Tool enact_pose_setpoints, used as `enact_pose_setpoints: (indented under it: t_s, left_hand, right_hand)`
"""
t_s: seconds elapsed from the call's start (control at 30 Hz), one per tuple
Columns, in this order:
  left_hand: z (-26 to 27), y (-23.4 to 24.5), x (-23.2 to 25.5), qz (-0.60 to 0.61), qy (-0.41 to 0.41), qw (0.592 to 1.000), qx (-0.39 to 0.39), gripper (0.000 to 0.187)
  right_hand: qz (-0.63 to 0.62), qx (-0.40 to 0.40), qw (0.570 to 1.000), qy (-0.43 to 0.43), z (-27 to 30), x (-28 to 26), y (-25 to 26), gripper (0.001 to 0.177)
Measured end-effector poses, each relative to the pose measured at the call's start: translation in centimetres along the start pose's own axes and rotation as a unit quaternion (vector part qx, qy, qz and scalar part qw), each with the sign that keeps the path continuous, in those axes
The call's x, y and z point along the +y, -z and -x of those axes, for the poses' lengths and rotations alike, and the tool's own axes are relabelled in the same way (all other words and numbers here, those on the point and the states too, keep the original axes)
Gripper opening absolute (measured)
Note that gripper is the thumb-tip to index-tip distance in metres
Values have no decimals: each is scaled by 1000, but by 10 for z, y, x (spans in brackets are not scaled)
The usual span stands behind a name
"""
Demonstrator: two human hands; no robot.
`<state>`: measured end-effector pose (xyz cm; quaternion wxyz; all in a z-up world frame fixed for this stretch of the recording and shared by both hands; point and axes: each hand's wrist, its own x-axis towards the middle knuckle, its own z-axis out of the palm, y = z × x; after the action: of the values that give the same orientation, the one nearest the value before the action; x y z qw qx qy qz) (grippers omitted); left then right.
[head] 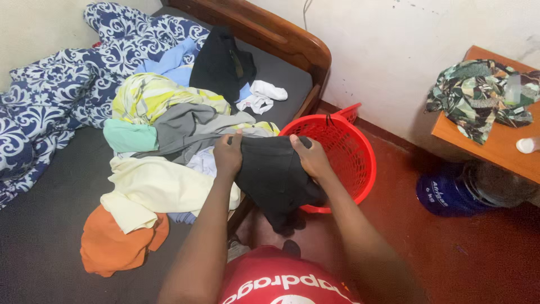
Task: The person sorts through a pile of clothes on a bed, handles an orange shirt and a white garment, then folds a black garment by hand.
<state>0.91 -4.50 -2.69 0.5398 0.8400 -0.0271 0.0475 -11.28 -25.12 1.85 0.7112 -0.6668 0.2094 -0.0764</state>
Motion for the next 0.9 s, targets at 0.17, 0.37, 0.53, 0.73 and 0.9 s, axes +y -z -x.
enact_pose_setpoints:
  t_s: [0.17, 0.37, 0.53, 0.73, 0.9]
  left_hand:
    - [0, 13, 11, 171, 91, 974, -118, 52]
    - [4, 36, 7, 350, 188, 869, -295, 73]
    - [9, 26, 0, 297, 176, 909, -232, 62]
    - [9, 23, -4, 310, 198, 920, -135, 50]
    - [5, 22, -12, 294, 209, 929, -83, 54]
  right_hand:
    - [38, 44, 996, -61, -5, -9, -3, 49]
    - [-57, 73, 991, -91, -21, 1, 2, 59]
    - [-139, 75, 975, -158, -24, -7, -4, 58]
    - [-195, 46, 974, -106, -28, 2, -12, 48]
    - [-133, 17, 986, -98, -30, 21, -15, 35]
